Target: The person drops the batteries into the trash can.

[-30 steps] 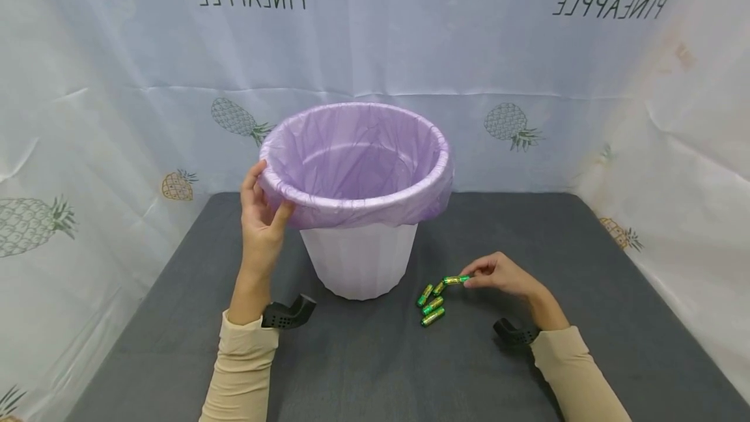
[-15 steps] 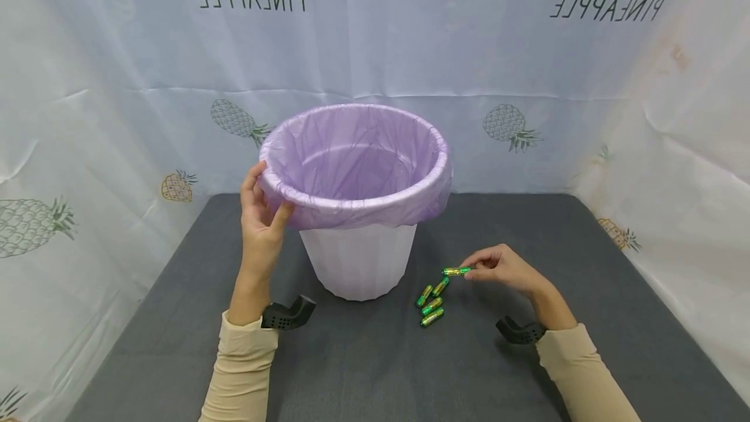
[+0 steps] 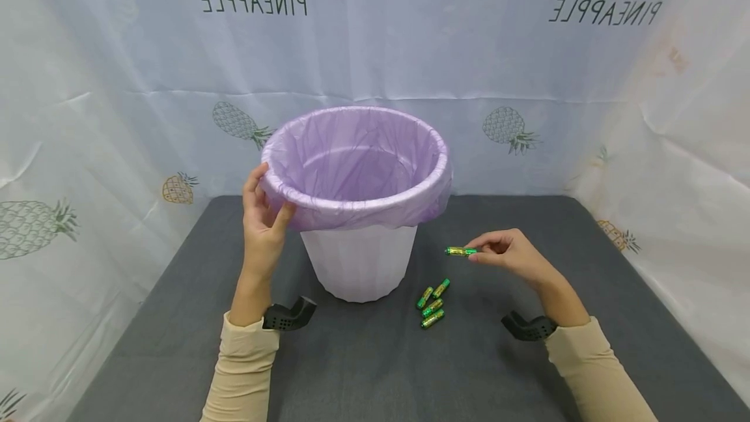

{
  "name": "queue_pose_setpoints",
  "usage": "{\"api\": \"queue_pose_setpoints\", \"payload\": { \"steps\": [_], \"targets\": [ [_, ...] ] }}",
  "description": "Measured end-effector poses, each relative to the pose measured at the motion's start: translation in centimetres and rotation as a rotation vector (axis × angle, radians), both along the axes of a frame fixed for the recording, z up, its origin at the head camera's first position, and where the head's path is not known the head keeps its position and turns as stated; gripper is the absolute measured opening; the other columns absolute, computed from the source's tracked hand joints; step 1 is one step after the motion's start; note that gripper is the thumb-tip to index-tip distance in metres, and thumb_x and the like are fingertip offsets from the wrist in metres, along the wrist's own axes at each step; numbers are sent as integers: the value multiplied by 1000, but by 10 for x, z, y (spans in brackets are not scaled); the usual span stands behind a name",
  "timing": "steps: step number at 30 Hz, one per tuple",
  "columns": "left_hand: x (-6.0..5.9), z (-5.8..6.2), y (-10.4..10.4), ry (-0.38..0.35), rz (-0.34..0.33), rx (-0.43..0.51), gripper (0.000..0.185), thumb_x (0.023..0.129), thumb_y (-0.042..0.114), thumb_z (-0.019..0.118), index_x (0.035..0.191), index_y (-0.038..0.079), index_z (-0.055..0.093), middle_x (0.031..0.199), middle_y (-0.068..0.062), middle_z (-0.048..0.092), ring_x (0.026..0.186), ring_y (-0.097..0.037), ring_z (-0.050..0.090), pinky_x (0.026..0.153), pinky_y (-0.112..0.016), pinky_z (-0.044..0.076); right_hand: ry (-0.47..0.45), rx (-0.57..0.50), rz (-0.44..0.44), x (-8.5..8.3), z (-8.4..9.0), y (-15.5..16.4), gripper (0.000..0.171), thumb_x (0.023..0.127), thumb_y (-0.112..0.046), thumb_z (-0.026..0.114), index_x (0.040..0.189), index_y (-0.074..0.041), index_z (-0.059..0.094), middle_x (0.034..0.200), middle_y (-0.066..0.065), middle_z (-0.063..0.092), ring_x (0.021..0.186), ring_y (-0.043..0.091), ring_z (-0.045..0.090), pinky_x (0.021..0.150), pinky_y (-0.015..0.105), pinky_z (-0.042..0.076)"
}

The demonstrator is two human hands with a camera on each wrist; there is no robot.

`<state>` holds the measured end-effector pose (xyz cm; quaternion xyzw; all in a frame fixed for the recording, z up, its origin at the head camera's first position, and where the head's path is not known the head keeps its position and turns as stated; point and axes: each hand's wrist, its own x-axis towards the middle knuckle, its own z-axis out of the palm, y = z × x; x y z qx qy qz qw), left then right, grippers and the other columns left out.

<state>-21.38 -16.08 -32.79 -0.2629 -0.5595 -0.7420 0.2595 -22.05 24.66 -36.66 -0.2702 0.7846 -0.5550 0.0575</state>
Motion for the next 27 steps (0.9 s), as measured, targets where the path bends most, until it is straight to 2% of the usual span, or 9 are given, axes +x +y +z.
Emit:
{"api": "queue_pose_setpoints", "payload": {
  "steps": [7, 19, 27],
  "targets": [
    [1, 0, 1, -13, 3, 10, 62, 90, 17, 67, 141, 21, 32, 128, 3, 49, 112, -8, 51, 94, -17, 46, 25, 7, -93, 4, 20, -1, 22, 87, 1, 65, 97, -16, 74, 58, -10, 39, 52, 17, 28, 49, 31, 29],
    [0, 0, 0, -7, 5, 8, 62, 90, 17, 67, 141, 20, 32, 127, 3, 48, 110, -8, 52, 94, -17, 46, 98, 51, -164, 10, 51, -4, 21, 87, 0, 66, 96, -17, 73, 57, -12, 38, 51, 17, 26, 48, 30, 28],
    [0, 0, 0, 9, -3, 6, 61, 90, 16, 67, 141, 21, 32, 127, 4, 48, 111, -7, 51, 94, -17, 45, 137, 58, -178, 15, 72, -6, 22, 88, -1, 65, 97, -19, 73, 57, -12, 41, 51, 17, 28, 48, 32, 28]
  ]
}}
